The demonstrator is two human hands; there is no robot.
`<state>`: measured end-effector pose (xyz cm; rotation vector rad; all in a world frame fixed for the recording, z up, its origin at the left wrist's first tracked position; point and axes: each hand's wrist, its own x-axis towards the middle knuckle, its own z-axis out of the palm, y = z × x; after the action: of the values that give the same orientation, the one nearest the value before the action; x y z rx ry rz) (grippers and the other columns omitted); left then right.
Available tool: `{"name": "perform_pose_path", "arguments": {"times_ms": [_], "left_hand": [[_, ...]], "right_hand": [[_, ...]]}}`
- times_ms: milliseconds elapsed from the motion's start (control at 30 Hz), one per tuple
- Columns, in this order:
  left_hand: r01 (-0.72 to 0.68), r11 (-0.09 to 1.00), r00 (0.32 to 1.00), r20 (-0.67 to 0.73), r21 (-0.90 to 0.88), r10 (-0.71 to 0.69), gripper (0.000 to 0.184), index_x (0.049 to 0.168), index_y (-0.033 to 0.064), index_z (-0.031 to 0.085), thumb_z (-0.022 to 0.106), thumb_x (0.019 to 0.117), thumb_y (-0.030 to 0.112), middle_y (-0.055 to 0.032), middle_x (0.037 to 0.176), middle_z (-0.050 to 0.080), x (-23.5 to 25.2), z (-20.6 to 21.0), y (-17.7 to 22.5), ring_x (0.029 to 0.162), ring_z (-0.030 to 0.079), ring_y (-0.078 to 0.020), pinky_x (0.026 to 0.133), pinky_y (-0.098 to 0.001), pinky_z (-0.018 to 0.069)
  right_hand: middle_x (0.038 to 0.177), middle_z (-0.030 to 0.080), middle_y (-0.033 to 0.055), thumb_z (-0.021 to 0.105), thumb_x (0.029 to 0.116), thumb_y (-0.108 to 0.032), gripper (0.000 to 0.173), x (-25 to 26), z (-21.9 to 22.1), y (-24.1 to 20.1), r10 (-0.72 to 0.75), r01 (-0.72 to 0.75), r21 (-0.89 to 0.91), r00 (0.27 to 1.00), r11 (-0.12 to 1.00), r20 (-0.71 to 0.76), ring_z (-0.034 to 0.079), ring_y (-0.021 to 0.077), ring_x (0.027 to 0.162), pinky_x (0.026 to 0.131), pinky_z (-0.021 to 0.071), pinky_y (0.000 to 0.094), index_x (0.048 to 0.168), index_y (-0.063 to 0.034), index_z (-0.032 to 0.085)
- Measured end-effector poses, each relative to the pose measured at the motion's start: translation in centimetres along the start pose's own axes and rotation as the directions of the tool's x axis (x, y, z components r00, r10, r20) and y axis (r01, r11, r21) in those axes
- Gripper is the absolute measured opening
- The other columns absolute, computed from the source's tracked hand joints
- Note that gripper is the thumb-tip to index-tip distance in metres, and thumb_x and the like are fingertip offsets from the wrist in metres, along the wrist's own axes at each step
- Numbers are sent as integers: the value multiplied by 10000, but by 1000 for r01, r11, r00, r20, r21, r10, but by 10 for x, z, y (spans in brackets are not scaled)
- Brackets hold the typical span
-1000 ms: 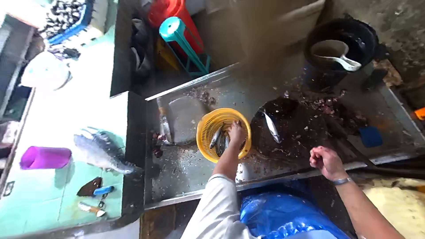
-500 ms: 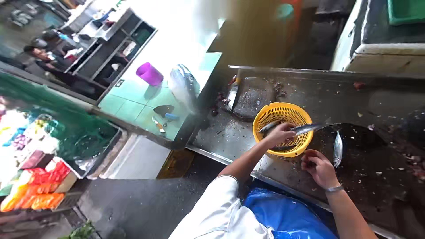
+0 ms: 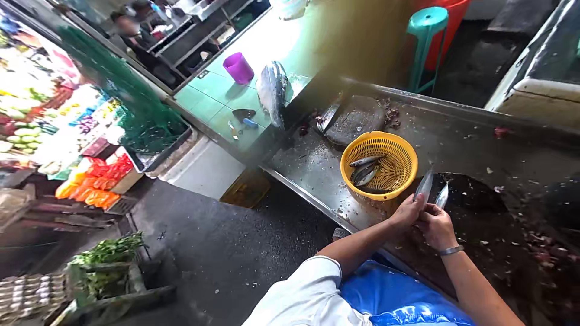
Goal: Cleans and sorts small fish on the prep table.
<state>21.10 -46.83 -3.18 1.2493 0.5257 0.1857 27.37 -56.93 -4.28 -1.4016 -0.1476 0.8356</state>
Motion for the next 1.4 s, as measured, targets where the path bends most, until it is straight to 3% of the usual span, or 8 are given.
{"name": "perform_pose_path", "arguments": {"times_ms": [367, 533, 667, 867, 1000, 1233, 1300, 1400], "left_hand": [[3, 999, 985, 170, 41, -10, 477, 1482, 217, 397, 433, 1078, 466, -50, 1185, 646, -1, 4, -27, 984, 649, -141, 850, -387, 565], [265, 961, 959, -121, 80, -254, 630, 1447, 130, 459, 463, 1033, 604, -142, 1175, 651, 7, 25, -20, 1006, 644, -251, 857, -481, 553], [298, 954, 933, -199, -35, -299, 500, 994, 82, 593, 398, 1079, 535, -55, 786, 562, 35, 42, 7, 697, 559, -174, 634, -388, 496], [343, 932, 922, -235, 122, -308, 572, 1067, 14, 599, 368, 1089, 537, -116, 825, 583, 79, 38, 16, 730, 577, -223, 680, -441, 517], [137, 688, 968, 50, 712, -244, 670, 1409, 31, 521, 368, 1070, 588, -183, 1181, 676, 107, -23, 35, 1084, 663, -285, 956, -510, 539], [-125, -211, 887, 14, 969, -462, 321, 1138, 173, 766, 724, 896, 380, -180, 1171, 721, 114, -195, -1, 1270, 538, -500, 1007, -783, 359], [-165, -251, 800, -19, 954, -600, 389, 1182, 122, 732, 645, 944, 418, -197, 1224, 699, 119, -194, -6, 1286, 549, -464, 1047, -755, 356], [-5, 15, 836, 12, 1000, -549, 436, 1214, -19, 670, 445, 1074, 327, -271, 1192, 680, 104, -196, -2, 1171, 642, -436, 1009, -668, 473]], "right_hand": [[952, 726, 126, 747, 922, -113, 203, -3, -31, 3, -53, 105, -391, 988, 914, 143, 699, 197, 852, 823, 598, 426, 1092, -7, 718], [995, 724, 205, 647, 996, -160, 207, 4, -20, 4, -113, 142, -770, 989, 622, 91, 718, 353, 931, 872, 575, 585, 1129, -9, 697], [958, 696, 218, 622, 995, -107, 145, 3, -6, -4, -390, 175, -833, 919, 525, -52, 716, 373, 854, 772, 596, 575, 1030, 23, 676], [838, 686, 189, 580, 974, -54, 129, -16, -18, -11, -408, 216, -854, 913, 473, 5, 706, 347, 766, 699, 590, 548, 923, 18, 675], [788, 692, 119, 489, 983, -99, 245, -53, -55, -11, -310, 88, -755, 937, 650, -158, 684, 248, 711, 671, 577, 499, 966, -20, 720], [723, 620, 16, 500, 1058, -185, 160, -36, -97, -7, -63, 78, 22, 911, 997, -406, 544, 107, 498, 469, 519, 283, 1011, -106, 631], [865, 652, 54, 450, 1043, -140, 355, -17, -89, -12, 7, 20, 89, 955, 996, -297, 595, 130, 588, 521, 544, 309, 1385, -171, 542], [911, 684, 69, 420, 1049, -143, 291, 10, -52, -16, 159, -117, 217, 970, 969, -186, 661, 169, 670, 621, 603, 380, 1262, -108, 616]]}}
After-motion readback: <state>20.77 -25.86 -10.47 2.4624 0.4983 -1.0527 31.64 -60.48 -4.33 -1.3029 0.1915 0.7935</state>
